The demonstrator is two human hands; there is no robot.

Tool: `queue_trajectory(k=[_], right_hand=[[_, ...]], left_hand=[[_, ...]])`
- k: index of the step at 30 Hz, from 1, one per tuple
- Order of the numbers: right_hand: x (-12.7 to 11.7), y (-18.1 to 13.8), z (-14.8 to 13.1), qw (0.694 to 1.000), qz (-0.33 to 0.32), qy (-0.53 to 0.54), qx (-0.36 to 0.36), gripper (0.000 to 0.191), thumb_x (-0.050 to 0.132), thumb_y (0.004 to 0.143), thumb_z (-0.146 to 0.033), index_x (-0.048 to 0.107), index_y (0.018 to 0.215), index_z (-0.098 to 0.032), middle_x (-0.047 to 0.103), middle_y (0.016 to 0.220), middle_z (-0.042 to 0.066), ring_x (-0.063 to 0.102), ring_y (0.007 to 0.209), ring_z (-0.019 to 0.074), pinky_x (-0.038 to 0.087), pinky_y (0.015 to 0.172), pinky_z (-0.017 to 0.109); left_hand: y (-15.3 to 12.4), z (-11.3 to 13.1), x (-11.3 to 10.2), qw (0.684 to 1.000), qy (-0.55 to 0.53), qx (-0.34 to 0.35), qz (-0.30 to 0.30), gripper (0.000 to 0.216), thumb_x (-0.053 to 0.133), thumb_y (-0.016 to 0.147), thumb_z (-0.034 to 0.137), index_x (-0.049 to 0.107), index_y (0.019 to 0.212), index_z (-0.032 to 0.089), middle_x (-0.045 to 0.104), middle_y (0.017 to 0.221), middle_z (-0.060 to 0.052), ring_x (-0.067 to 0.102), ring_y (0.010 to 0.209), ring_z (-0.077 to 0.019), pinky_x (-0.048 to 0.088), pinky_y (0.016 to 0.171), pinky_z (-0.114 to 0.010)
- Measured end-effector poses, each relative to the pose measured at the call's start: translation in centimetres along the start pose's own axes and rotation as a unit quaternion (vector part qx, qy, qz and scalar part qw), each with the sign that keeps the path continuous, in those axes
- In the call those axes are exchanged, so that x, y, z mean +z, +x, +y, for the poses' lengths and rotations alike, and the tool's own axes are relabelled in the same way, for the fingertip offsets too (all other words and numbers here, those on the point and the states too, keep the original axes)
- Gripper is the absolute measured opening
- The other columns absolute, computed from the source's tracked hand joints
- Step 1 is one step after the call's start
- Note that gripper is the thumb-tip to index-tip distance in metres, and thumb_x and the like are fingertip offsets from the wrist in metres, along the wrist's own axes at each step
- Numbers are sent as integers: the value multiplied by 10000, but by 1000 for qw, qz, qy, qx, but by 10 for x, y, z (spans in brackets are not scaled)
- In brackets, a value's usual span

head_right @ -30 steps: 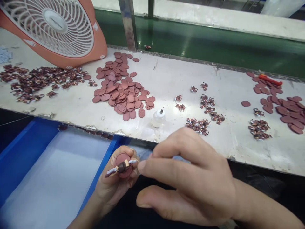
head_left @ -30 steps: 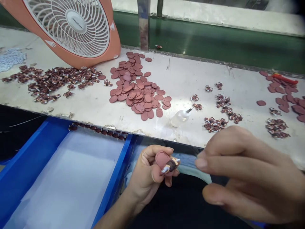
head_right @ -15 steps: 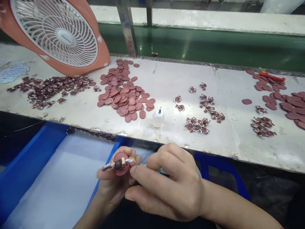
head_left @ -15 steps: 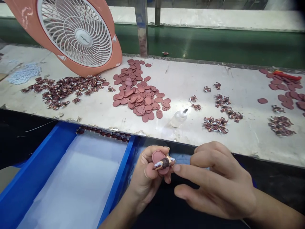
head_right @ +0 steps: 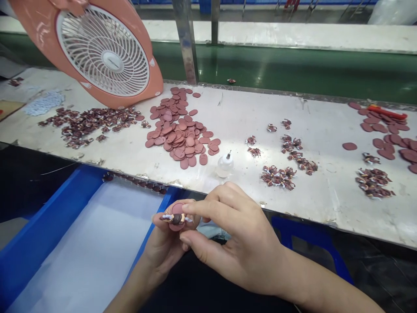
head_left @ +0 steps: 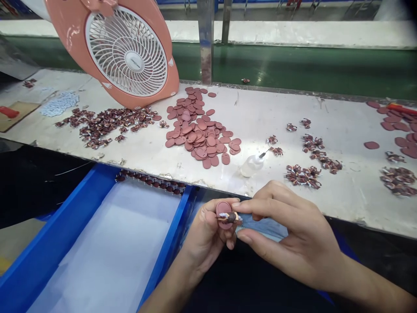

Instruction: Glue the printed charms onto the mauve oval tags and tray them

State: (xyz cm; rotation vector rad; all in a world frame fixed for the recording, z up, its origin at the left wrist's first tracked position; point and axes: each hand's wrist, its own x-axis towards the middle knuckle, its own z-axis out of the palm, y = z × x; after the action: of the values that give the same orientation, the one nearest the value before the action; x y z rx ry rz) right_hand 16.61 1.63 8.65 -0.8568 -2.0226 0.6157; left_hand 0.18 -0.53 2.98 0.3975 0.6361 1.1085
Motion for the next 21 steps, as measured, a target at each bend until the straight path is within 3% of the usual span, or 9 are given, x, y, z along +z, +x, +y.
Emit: queue_trajectory(k=[3,9,17,21], right_hand=[[2,-1,1,1000,-8,12,4,307,679,885,-115,646,1177,-202,619,845,-6,580,790,118,513,694,243],[6,-2,5,999,-23,21,12,220,644,919,-115,663,1117,-209,634,823,3,585,772,130,511,668,265],[9,2,6,999,-13,30,14,207,666,906,-138,684,1104,-199,653,821,4,595,750,120,516,650,240],[14,6,7,1000,25,5,-1,134,691,878,-137,699,1002,-187,651,752,-3,598,686,119,519,622,246]], left_hand=[[-1,1,-1,1000,8,5,2,530,820,605,672,725,674,156,525,578,22,426,437,-46,413,409,-155],[-1,2,-6,999,32,-7,2,586,811,619,676,793,910,168,526,550,25,456,432,-65,397,401,-165],[2,1,-10,999,32,3,-8,607,794,613,706,783,864,153,565,595,6,436,436,-46,410,409,-154],[5,1,-10,1000,18,-15,-7,684,762,626,738,774,996,162,621,657,-14,483,442,-69,421,401,-170]])
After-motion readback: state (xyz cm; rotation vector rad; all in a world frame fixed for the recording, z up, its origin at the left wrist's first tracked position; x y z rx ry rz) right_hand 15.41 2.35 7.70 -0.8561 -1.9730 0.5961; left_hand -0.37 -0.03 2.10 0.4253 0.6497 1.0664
